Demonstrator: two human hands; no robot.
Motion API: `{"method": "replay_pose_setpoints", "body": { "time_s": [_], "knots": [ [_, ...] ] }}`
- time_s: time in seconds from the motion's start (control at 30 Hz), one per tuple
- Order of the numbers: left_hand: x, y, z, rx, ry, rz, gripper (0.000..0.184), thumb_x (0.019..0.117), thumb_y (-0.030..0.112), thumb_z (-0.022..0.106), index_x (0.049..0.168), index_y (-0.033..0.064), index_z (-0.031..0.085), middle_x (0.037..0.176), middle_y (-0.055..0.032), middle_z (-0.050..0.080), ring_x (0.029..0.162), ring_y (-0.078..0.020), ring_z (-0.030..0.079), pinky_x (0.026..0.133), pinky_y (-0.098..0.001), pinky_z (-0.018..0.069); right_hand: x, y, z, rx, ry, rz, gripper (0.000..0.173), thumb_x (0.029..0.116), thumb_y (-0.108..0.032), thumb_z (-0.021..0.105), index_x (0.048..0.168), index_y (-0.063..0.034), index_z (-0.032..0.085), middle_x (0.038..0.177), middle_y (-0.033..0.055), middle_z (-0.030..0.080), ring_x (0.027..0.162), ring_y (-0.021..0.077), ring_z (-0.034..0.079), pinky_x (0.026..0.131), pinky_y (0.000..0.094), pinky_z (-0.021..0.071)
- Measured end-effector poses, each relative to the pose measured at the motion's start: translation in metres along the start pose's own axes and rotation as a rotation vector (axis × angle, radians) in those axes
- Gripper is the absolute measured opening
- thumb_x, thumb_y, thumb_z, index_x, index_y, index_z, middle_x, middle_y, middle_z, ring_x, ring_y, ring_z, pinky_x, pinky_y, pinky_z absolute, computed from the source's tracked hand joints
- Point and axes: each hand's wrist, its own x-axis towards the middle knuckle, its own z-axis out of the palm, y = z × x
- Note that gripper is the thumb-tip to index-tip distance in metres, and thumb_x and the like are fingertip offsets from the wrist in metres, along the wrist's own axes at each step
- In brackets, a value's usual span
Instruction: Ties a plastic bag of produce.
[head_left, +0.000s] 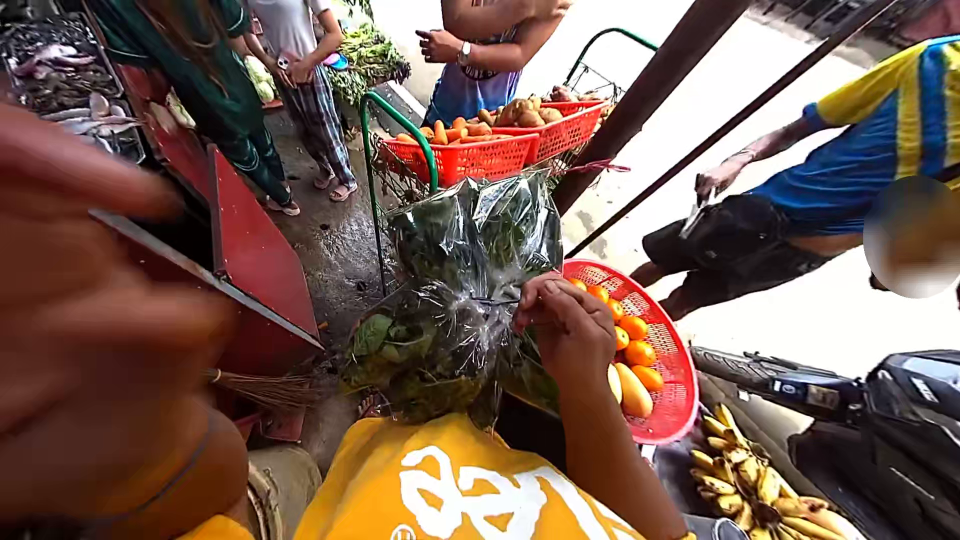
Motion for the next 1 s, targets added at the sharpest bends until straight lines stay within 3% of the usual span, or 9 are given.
{"method": "replay_pose_setpoints", "body": {
  "time_s": [0.03,0.1,0.2,0.37,0.57,0.7,0.77,0.87,1.0],
  "knots": [
    [0.016,-0.010,0.039,0.050,-0.147,-0.019,0.012,0.1003,0.028,0.064,0.103,0.0160,0.066,0.095,0.0103,0.067,0.087,0.0020,0.064,0.079,-0.0165,0.0547,0.000,-0.001,0.000,-0.005,0.001,0.001,0.042,0.1033,-0.009,0.038,0.083,-0.0161,0.074,0.083,-0.0087,0.071,0.066,0.0020,0.066,0.063,0.0208,0.0584],
    [0.018,-0.045,0.098,0.075,-0.447,-0.049,0.014,0.0944,0.016,0.068,0.101,0.0053,0.073,0.093,-0.0023,0.070,0.084,-0.0074,0.067,0.078,-0.0248,0.0576,0.000,-0.002,0.001,-0.021,0.008,0.001,0.041,0.1027,-0.009,0.039,0.081,-0.0168,0.073,0.082,-0.0094,0.071,0.065,0.0015,0.065,0.062,0.0204,0.0581],
    [-0.001,-0.081,0.141,0.096,-0.719,-0.188,0.015,0.0926,0.011,0.072,0.104,0.0007,0.074,0.095,-0.0129,0.071,0.089,-0.0242,0.069,0.083,-0.0408,0.0565,0.000,-0.002,0.007,-0.013,0.015,0.006,0.041,0.1011,-0.008,0.039,0.078,-0.0172,0.072,0.078,-0.0095,0.069,0.063,0.0019,0.064,0.061,0.0210,0.0576],
    [-0.019,-0.085,0.156,0.106,-0.740,-0.183,0.011,0.0932,0.012,0.070,0.096,0.0049,0.078,0.091,-0.0104,0.072,0.093,-0.0297,0.065,0.085,-0.0482,0.0477,-0.003,-0.002,0.018,0.130,0.103,0.072,0.045,0.0983,-0.004,0.036,0.071,-0.0156,0.069,0.069,-0.0079,0.067,0.062,0.0050,0.065,0.068,0.0264,0.0613],
    [-0.048,-0.094,0.176,0.215,-0.642,-0.154,0.010,0.0899,0.011,0.073,0.088,0.0011,0.076,0.086,-0.0158,0.071,0.088,-0.0364,0.066,0.079,-0.0542,0.0497,-0.010,0.018,0.022,0.106,0.153,0.126,0.046,0.0984,-0.004,0.034,0.069,-0.0151,0.067,0.066,-0.0079,0.065,0.060,0.0042,0.063,0.064,0.0240,0.0582],
    [-0.025,-0.083,0.163,0.228,-0.891,-0.191,0.013,0.0943,0.010,0.071,0.103,0.0001,0.073,0.098,-0.0178,0.071,0.099,-0.0373,0.067,0.088,-0.0549,0.0520,-0.015,0.017,0.014,0.044,0.148,0.167,0.044,0.0987,-0.003,0.033,0.070,-0.0139,0.065,0.066,-0.0069,0.064,0.060,0.0053,0.063,0.065,0.0256,0.0591],
    [-0.015,-0.071,0.163,0.326,-0.895,-0.040,0.017,0.0914,0.011,0.074,0.106,0.0030,0.074,0.100,-0.0174,0.070,0.097,-0.0379,0.066,0.082,-0.0541,0.0533,-0.017,0.014,0.012,0.030,0.143,0.156,0.044,0.0986,-0.004,0.034,0.069,-0.0140,0.065,0.066,-0.0067,0.064,0.061,0.0059,0.063,0.066,0.0266,0.0594],
    [-0.015,-0.061,0.176,0.385,-0.959,0.143,0.011,0.0920,0.012,0.072,0.100,0.0068,0.076,0.095,-0.0143,0.070,0.095,-0.0351,0.066,0.082,-0.0530,0.0471,-0.022,0.007,0.014,0.040,0.154,0.138,0.043,0.0985,-0.004,0.035,0.069,-0.0142,0.065,0.066,-0.0070,0.064,0.062,0.0056,0.064,0.067,0.0256,0.0592],
    [-0.013,-0.061,0.177,0.205,-1.041,0.043,0.008,0.0932,0.008,0.068,0.092,0.0048,0.074,0.090,-0.0139,0.070,0.093,-0.0348,0.066,0.086,-0.0567,0.0448,-0.034,0.004,0.014,0.042,0.142,0.104,0.040,0.0983,-0.005,0.038,0.070,-0.0140,0.065,0.071,-0.0079,0.064,0.065,0.0048,0.063,0.069,0.0270,0.0590]
  ]
}}
